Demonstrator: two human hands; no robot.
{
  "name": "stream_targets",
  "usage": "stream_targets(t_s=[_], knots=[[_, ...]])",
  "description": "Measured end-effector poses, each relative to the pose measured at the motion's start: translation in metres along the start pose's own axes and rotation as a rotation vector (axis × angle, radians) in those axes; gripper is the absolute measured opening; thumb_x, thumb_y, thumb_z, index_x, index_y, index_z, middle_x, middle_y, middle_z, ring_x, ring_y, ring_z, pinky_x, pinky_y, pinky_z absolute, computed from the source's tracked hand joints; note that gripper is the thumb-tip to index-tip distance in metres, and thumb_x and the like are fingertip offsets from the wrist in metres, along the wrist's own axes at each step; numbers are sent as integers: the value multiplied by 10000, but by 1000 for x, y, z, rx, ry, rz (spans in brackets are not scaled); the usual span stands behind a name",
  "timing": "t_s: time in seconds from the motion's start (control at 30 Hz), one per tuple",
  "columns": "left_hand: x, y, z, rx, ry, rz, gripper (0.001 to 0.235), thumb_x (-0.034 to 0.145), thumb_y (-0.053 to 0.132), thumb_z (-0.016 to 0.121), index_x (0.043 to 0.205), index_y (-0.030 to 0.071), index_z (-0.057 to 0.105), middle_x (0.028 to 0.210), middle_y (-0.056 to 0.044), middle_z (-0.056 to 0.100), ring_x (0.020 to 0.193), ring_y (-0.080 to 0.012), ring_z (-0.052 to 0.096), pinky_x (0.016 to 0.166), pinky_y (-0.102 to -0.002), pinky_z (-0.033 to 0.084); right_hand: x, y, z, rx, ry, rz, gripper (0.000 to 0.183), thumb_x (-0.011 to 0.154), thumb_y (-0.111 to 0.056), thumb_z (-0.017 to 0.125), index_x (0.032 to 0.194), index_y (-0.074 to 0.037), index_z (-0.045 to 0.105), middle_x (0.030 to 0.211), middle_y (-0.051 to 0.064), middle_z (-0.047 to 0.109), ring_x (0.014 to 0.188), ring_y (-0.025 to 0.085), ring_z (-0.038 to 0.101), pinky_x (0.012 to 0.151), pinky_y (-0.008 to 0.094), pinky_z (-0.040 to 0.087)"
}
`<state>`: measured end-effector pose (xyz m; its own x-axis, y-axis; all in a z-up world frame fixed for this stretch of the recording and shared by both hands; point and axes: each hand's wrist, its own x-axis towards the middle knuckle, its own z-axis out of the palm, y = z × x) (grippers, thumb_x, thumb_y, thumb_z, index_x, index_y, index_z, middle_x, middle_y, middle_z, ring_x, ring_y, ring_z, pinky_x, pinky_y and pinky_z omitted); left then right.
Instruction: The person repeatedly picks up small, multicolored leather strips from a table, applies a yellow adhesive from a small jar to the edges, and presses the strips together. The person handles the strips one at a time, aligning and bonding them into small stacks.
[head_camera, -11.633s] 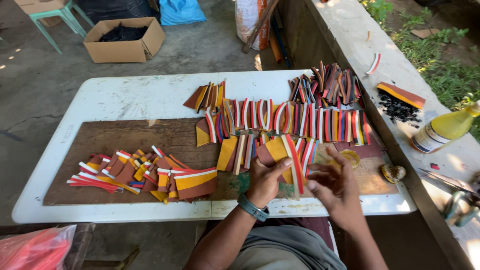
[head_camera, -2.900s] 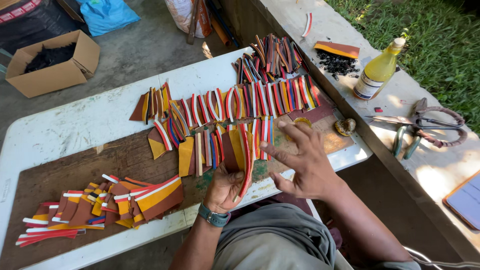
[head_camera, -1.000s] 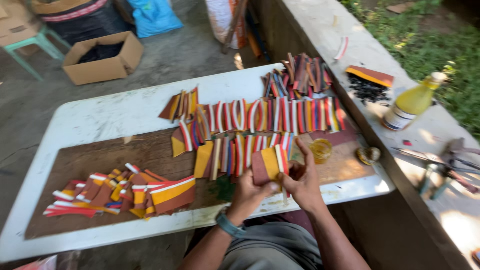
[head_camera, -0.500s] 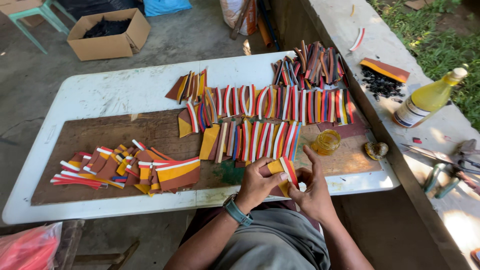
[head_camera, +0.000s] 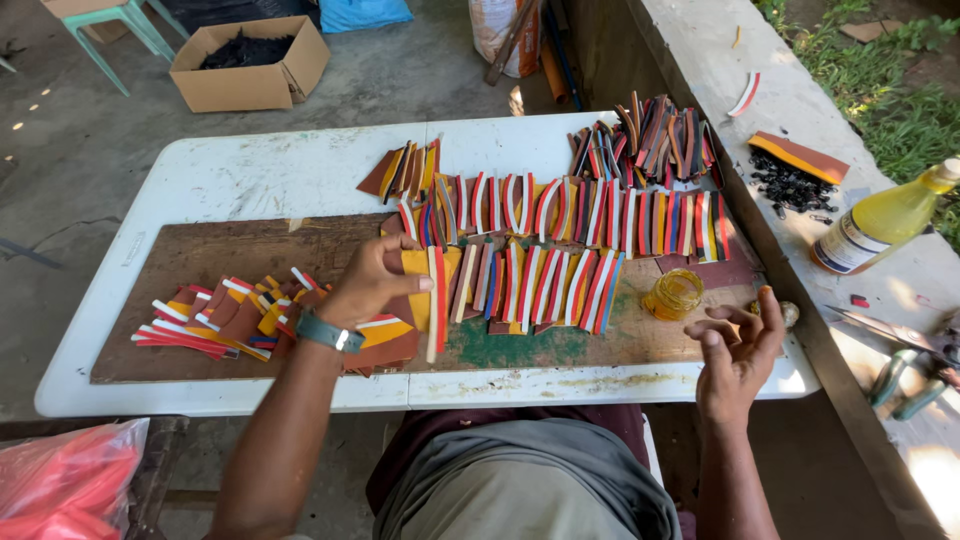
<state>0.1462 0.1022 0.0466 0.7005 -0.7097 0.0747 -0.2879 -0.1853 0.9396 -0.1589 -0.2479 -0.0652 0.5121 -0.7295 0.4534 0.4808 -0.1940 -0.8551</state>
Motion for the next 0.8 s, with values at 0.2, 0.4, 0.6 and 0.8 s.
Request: stream_targets(t_s=[0.2,0.4,0.6,0.8], knots=[[48,-56,-14,94,-18,-89,409,724,-3,873,1074,-19,661,1002,-84,698,910,-141,677,804,-278,581,-4,38,-18,57,139,61,644,1035,-12,531,1642,-45,318,1166,152,585,862,174,627,830,315,551],[86,-125,-5,-39,-38,-227,464,686,46,869,1099,6,661,1011,-99,740,917,-177,725,825,-323,609,-1,42,-28,-23,142,90,622,1024,-6,537,1613,-22,340,1108,150,608,814,165,612,773,292,525],[74,-129,9,659,79,-150,528,634,221,973,1005,-9,677,938,-177,730,891,-293,720,799,-386,568,0,41,-21,-76,141,122,578,1008,5,549,1562,26,383,1016,130,618,791,151,605,780,293,528],[53,-75,25,856,181,-211,604,640,387,966,981,-5,657,872,-214,721,812,-361,737,678,-461,598,6,49,-22,-104,138,118,570,1008,-3,547,1560,19,409,938,121,609,756,149,589,756,292,521]])
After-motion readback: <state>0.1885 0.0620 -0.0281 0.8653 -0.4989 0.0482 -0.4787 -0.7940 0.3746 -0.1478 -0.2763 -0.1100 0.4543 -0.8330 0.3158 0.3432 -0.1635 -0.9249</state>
